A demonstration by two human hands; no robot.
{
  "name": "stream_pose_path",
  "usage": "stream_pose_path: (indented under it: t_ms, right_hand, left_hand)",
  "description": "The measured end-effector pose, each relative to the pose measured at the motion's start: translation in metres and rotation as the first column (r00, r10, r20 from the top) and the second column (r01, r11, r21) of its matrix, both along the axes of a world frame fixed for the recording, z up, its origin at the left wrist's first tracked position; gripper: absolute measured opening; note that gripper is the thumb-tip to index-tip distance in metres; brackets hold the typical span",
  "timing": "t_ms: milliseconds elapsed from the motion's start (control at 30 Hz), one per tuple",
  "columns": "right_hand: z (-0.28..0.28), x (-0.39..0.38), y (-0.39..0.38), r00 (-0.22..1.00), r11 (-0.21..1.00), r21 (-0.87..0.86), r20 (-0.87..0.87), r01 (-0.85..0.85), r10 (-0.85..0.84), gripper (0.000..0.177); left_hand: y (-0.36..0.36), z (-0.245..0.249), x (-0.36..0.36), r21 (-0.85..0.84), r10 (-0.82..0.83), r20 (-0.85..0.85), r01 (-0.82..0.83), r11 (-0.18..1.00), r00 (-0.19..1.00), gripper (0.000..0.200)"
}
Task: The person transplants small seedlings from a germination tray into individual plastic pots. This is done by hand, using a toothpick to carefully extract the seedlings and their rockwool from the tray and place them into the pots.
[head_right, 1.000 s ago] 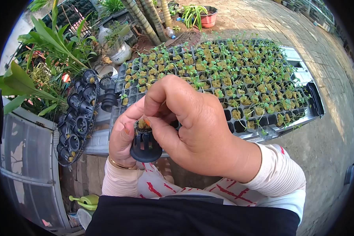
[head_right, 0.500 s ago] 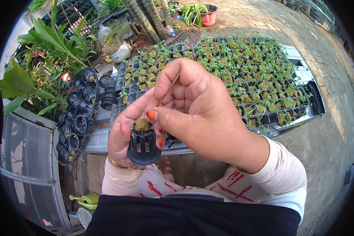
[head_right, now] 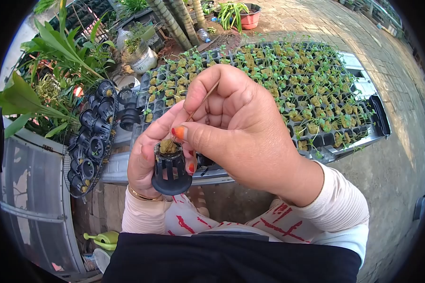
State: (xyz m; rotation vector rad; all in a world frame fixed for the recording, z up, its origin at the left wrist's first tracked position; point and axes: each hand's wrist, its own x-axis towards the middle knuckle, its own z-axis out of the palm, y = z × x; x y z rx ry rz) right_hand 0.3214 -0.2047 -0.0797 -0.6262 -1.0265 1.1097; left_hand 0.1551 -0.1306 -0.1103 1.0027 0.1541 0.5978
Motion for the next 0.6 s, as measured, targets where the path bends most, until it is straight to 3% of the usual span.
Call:
stream_pose_path:
  t_ms: [300, 367, 400, 467, 500, 567, 600]
  right_hand:
    - [0.0031, -0.0071, -0.0042, 0.977, 0.992, 0.065, 0.179, 0.107, -0.117, 0.025]
    - [0.0019, -0.0085, -0.0063, 0.881, 0.968, 0.168, 0.407, 0.188, -0.242, 0.025]
    - [0.0012, -0.0075, -0.006, 0.881, 0.968, 0.168, 0.406, 0.189, -0.242, 0.025]
    - [-0.0007, -0.0052, -0.0052, 0.731, 0.911, 0.385, 0.577, 0.15, -0.364, 0.026]
    - [0.001, -0.0056, -0.0055, 0.731, 0.911, 0.385, 0.576, 0.151, -0.365, 0.026]
    - [0.006, -0.0066, -0.0061, 0.97, 0.985, 0.147, 0.214, 0.086, -0.116, 0.026]
    - [0.0047, -0.0021, -0.0038, 0.987, 0.992, 0.119, 0.148, 0.036, -0.053, 0.026]
  left_hand:
    - [0.0009, -0.0038, 0.0017, 0.026, 0.026, -0.031, -0.025, 0.999, 0.999, 0.085]
    - [0.001, -0.0041, 0.0019, 0.028, 0.028, -0.043, -0.026, 0.999, 0.999, 0.085]
    - [0.001, -0.0039, 0.0016, 0.036, 0.034, -0.047, -0.032, 0.999, 0.998, 0.085]
    - [0.0013, -0.0036, 0.0012, 0.044, 0.04, -0.053, -0.037, 0.998, 0.998, 0.085]
    - [0.0015, -0.0034, 0.001, 0.022, 0.025, -0.04, -0.024, 0.999, 0.999, 0.085]
    - [0.0009, -0.0026, 0.0009, -0.001, 0.009, -0.027, -0.009, 1.0, 1.0, 0.085]
    - [0.0001, -0.0012, 0.0008, -0.014, 0.008, -0.014, -0.008, 1.0, 1.0, 0.085]
